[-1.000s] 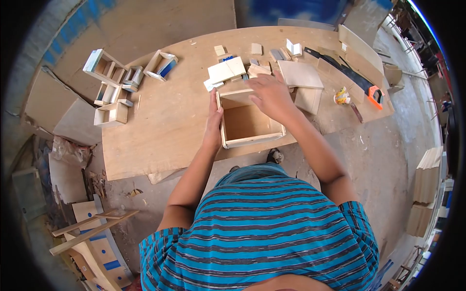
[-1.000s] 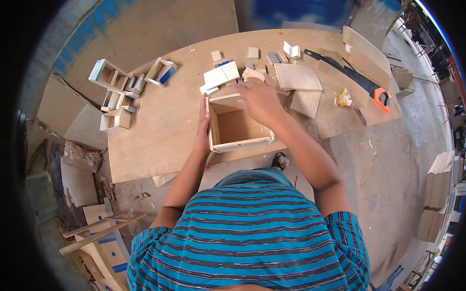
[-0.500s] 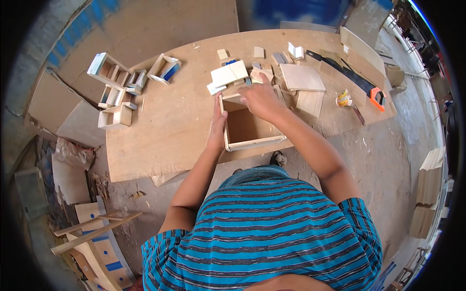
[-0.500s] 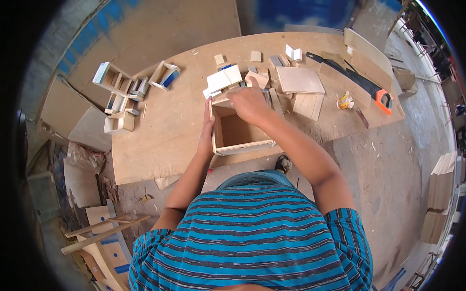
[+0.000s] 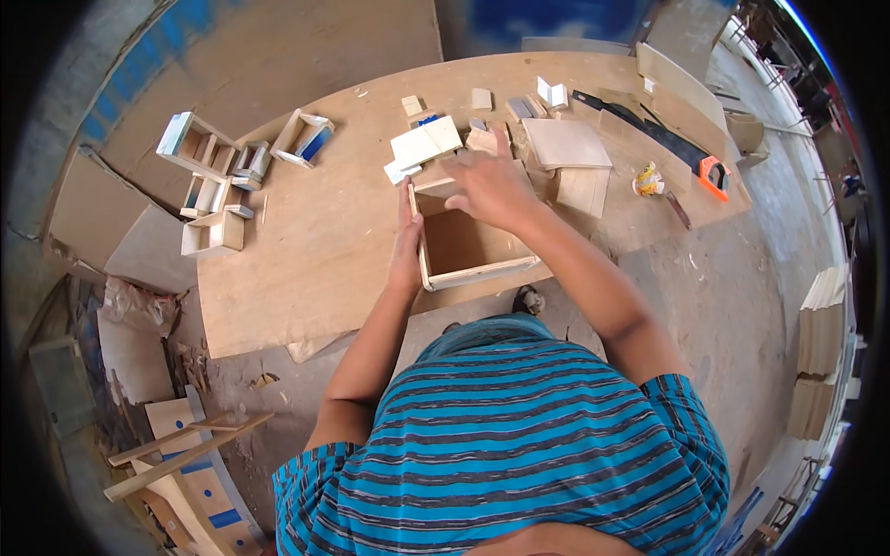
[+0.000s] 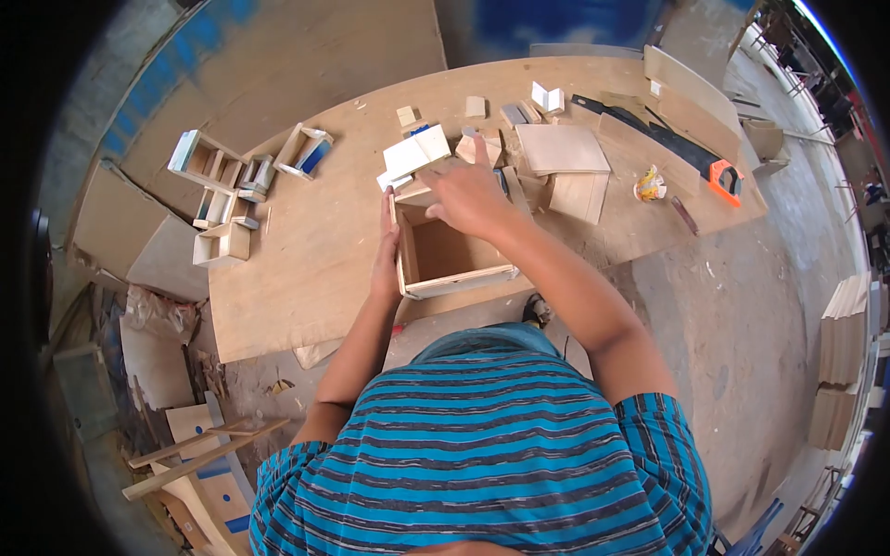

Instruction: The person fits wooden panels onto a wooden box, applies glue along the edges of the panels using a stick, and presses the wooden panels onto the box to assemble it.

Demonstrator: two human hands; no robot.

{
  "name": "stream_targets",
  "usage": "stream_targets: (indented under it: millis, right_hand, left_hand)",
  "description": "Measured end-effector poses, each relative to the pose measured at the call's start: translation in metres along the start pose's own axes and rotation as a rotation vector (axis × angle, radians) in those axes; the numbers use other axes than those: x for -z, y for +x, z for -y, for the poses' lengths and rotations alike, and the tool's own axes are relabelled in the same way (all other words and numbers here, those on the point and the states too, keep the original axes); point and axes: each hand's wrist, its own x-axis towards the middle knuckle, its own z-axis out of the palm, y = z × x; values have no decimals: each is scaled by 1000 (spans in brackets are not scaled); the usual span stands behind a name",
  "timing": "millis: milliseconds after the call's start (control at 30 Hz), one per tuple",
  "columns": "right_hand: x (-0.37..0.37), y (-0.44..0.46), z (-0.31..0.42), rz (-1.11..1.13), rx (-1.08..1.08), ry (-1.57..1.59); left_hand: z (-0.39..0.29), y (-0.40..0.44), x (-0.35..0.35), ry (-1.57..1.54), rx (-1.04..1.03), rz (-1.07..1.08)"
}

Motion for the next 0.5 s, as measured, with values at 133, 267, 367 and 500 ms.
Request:
stream_targets:
  millis: [133,267,367,500]
  right_hand:
    - [4,-20,-23,-376,-222,572]
    - [-40,-37,-71,-355,-472,1250]
    - [-29,-50,-55,-214,-616,1490]
    - [-49,-55,-59,-217,-544,1672]
  left_hand:
    - [-6,-2,0,-191,59,-56]
    - [-7,2,4,-337,108,-85]
    - [-4,2,3,-299,97,-77]
    - [-3,1,0,-270,93,-67]
